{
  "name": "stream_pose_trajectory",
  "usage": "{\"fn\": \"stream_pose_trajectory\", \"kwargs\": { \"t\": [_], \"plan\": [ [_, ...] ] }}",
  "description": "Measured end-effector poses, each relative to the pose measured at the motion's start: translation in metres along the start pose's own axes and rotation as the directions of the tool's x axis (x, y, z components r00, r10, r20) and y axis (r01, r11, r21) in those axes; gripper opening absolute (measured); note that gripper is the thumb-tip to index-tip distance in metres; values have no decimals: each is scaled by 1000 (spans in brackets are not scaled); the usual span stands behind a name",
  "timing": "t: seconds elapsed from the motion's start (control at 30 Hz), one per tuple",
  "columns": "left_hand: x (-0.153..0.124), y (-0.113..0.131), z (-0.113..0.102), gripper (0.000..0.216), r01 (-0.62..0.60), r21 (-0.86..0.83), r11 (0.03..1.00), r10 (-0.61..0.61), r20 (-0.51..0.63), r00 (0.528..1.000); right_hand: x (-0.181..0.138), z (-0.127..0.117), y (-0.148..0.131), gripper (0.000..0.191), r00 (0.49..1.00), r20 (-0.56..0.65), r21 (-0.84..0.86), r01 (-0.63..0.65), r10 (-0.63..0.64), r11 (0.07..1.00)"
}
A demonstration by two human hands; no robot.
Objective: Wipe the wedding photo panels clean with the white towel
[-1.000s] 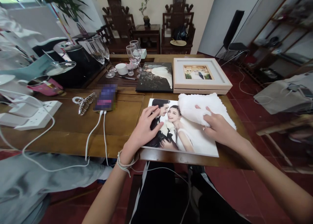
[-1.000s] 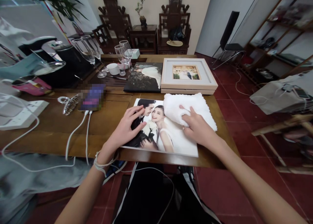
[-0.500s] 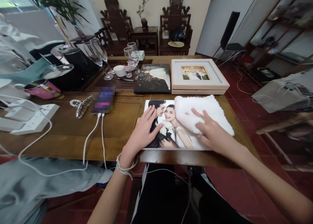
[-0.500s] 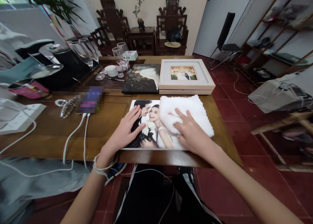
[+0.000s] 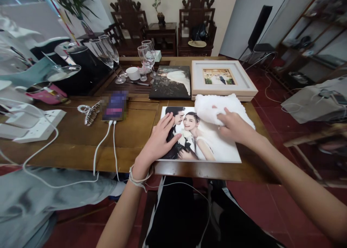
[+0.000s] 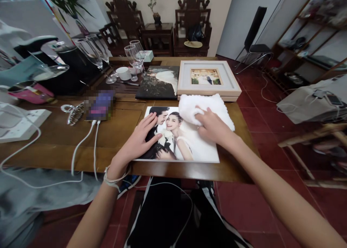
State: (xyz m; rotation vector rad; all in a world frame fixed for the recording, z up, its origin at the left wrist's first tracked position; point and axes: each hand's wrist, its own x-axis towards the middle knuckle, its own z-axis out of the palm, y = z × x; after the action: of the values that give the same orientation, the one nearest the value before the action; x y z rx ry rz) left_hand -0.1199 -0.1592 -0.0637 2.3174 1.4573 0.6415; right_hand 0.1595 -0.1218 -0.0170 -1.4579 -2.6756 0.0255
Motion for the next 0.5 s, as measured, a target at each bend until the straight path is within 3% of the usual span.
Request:
{"fn": "stream_pose_trajectory", "kwargs": {
  "t": [0.13, 0.27, 0.37, 0.5],
  "plan": [
    [1, -1, 1, 61, 8, -21, 1000, -8, -20, 1000, -5, 5, -3, 19, 999, -33, 13, -9, 10, 1000],
    [1, -1, 0, 60, 7, -63, 998, -11, -70, 997, -59, 10, -38, 21, 985, -153, 83, 91, -78, 992],
    [0, -1, -1, 59, -23, -84, 996, 17, -64, 998, -100, 11, -62, 24, 973, -177, 141, 176, -150, 974],
    [-1, 0, 0, 56, -42, -76, 996, 39, -38, 999, -114, 7, -63, 24, 969, -149, 151, 221, -199, 964]
  ]
}}
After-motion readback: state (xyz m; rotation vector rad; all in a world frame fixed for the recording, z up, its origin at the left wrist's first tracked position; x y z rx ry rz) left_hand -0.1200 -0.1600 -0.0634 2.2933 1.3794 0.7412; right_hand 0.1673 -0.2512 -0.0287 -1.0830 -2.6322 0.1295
